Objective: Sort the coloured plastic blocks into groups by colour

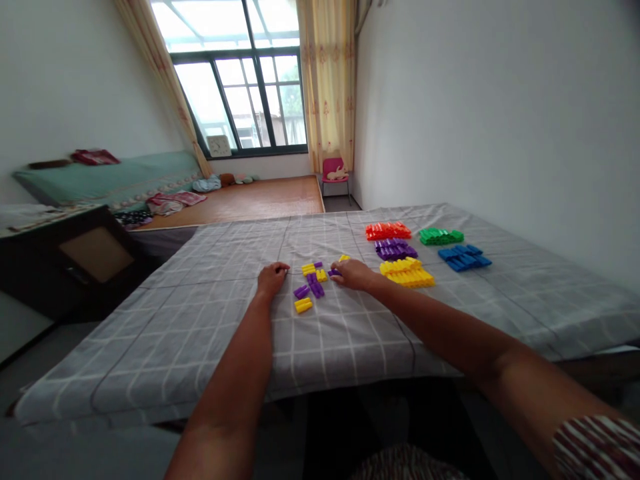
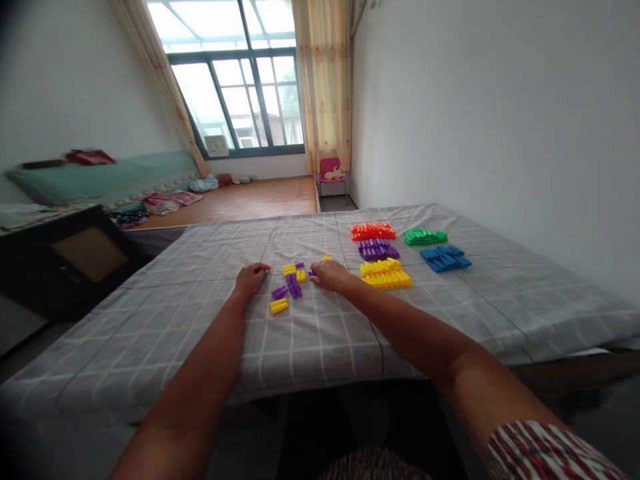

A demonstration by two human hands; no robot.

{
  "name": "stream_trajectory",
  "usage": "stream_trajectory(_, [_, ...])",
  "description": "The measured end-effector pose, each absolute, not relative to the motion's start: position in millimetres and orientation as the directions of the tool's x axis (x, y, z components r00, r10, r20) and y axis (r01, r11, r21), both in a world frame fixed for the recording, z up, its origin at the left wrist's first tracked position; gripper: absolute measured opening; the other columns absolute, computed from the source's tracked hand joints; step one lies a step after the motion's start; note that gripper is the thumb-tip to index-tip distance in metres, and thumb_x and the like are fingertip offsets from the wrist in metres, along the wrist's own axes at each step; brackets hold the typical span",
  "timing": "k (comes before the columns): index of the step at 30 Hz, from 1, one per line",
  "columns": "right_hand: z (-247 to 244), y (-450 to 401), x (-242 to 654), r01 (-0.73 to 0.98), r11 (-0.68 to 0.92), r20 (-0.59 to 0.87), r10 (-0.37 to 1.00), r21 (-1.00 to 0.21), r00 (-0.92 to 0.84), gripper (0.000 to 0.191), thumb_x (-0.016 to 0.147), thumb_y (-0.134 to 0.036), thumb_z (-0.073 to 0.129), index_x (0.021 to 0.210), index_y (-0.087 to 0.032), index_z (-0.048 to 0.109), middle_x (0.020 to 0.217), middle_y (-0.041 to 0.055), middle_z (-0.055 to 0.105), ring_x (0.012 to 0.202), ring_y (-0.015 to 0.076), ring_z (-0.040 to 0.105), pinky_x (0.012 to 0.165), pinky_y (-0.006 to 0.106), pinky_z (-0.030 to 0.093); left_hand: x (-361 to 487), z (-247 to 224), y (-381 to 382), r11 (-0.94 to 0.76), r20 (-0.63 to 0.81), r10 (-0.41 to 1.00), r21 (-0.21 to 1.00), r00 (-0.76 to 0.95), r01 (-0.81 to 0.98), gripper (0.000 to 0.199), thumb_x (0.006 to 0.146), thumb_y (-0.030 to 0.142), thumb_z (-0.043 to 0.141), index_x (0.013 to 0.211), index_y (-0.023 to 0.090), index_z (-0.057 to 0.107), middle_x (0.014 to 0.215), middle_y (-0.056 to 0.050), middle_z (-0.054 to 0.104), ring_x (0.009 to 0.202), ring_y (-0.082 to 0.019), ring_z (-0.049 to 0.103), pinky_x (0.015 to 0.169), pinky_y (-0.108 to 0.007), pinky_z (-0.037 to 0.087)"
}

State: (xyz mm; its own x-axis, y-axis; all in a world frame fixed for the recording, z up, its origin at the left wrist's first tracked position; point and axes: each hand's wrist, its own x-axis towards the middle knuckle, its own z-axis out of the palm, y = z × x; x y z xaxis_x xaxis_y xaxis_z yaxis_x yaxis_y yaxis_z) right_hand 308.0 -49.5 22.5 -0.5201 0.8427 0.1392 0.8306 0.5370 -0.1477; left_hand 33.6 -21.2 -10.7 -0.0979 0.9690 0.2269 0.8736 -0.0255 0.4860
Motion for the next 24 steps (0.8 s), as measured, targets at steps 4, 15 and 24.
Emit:
stream_trajectory(4, [22,-47,304,0.828,0.538,0.136,0.842,-0.160,-0.522,0.027,0.083,-0.029,0.061,0.108,-0.019,0.066,0.104,0.0093,0.071,0.095,0.0222,0.066,0.079,0.027,0.048,33,-10,-21,-0.041,0.242,0.967,0.470,-0.084,0.882,0.030,0.082,0.022,0.048,0.097,0.023,0.074,0.093,-0.001,0.074,0.085,-0.017,0.065,0.075,-0.024,0.048])
stream_trajectory(15, [28,-2,499,0.792,0.126,0.421,0.890,-0.598,0.176,0.029,0.078,-0.032,0.067,0.103,-0.016,0.065,0.097,0.0082,0.072,0.086,0.0194,0.068,0.075,0.030,0.052,27,-13,-14,-0.041,0.249,0.965,0.455,-0.083,0.889,0.031,0.081,0.024,0.049,0.098,0.022,0.074,0.090,-0.002,0.074,0.082,-0.018,0.065,0.072,-0.025,0.047])
stream_trajectory(24, [-19,-2,543,0.728,0.124,0.353,0.920,-0.675,0.171,0.033,0.073,-0.042,0.070,0.093,-0.015,0.067,0.087,0.0091,0.073,0.077,0.0206,0.068,0.068,0.029,0.051,23,-14,-12,-0.028,0.236,0.966,0.497,-0.104,0.868,0.030,0.080,0.027,0.050,0.097,0.022,0.074,0.079,0.000,0.073,0.073,-0.016,0.064,0.065,-0.023,0.045])
